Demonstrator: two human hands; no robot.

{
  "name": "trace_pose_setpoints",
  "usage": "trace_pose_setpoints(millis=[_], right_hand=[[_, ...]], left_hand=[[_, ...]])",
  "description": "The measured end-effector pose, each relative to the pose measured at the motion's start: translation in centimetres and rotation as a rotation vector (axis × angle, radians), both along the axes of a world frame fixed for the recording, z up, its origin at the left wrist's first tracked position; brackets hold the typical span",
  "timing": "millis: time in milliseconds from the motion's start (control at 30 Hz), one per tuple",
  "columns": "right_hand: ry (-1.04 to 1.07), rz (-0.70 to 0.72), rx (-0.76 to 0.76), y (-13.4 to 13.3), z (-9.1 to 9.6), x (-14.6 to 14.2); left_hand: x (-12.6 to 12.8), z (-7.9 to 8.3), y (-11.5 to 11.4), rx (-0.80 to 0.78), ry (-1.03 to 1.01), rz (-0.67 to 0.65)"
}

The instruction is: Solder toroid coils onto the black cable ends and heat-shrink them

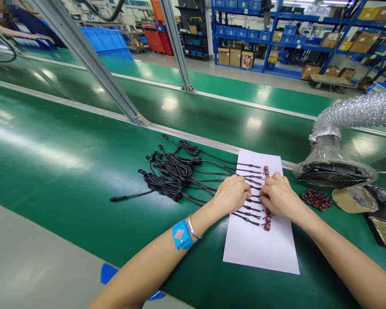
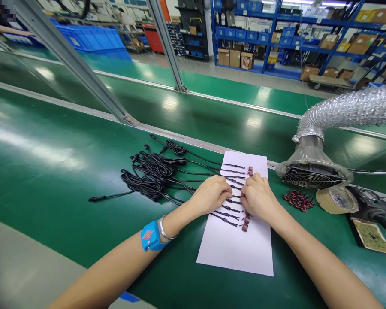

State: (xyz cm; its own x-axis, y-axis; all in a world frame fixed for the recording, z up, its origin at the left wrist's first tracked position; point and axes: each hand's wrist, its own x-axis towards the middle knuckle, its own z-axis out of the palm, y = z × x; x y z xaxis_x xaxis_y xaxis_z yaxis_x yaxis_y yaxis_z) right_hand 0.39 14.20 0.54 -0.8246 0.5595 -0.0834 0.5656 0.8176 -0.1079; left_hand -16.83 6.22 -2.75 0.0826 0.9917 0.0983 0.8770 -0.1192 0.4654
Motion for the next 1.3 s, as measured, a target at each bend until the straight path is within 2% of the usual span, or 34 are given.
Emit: trace_pose_setpoints(millis=[167,267,400,500,567,633,767,900,933,1033,1133,1200,1300], right_hand=[[0.097,-0.069,0.003,0.9,0.3,0.2],[0.165,-0.046,0.018,0.8,0.9,0.1],[0.252,0.045,0.075,0.6,3.4,-1.1],[0.33,0.155,0.169,0.5,7.9,-3.6],[0.367,0.274,0.289,0.4,12.2,-6.0],[0.413,0.32,0.358,0.2,17.0,-9.2],[0.533,0.356,0.519,-0.4,26.2,-17.8],[0.643,0.381,0.665,-1.1,33.2,-27.4],[0.692,0.362,0.743,-1.2,34.7,-29.3],[0.805,0.229,0.944,-0.9,38.8,-33.2],[0.907,0.045,1.078,-0.4,41.6,-34.2],[0.939,-0.041,1.102,0.0,42.8,-34.2],[0.835,-0.017,1.13,0.6,43.5,-34.7]], left_hand=[[-0.2,0.3,-0.1,0.037,-0.002,0.028],[0.0,0.2,-0.4,0.068,0.01,0.018],[-0.3,0.2,-0.9,0.16,0.034,0.041],[-1.2,0.5,-1.4,0.236,0.039,0.11],[-2.0,1.0,-1.8,0.278,0.03,0.173],[-2.8,1.5,-2.1,0.314,0.021,0.236],[-4.0,2.6,-2.2,0.372,0.017,0.324],[-5.1,3.1,-2.3,0.428,0.023,0.385],[-5.3,3.1,-2.3,0.444,0.021,0.398],[-6.2,2.8,-2.2,0.484,-0.019,0.422],[-6.8,2.4,-2.0,0.462,-0.074,0.39],[-7.0,2.4,-1.9,0.43,-0.097,0.372],[-7.1,2.7,-2.0,0.385,-0.125,0.363]])
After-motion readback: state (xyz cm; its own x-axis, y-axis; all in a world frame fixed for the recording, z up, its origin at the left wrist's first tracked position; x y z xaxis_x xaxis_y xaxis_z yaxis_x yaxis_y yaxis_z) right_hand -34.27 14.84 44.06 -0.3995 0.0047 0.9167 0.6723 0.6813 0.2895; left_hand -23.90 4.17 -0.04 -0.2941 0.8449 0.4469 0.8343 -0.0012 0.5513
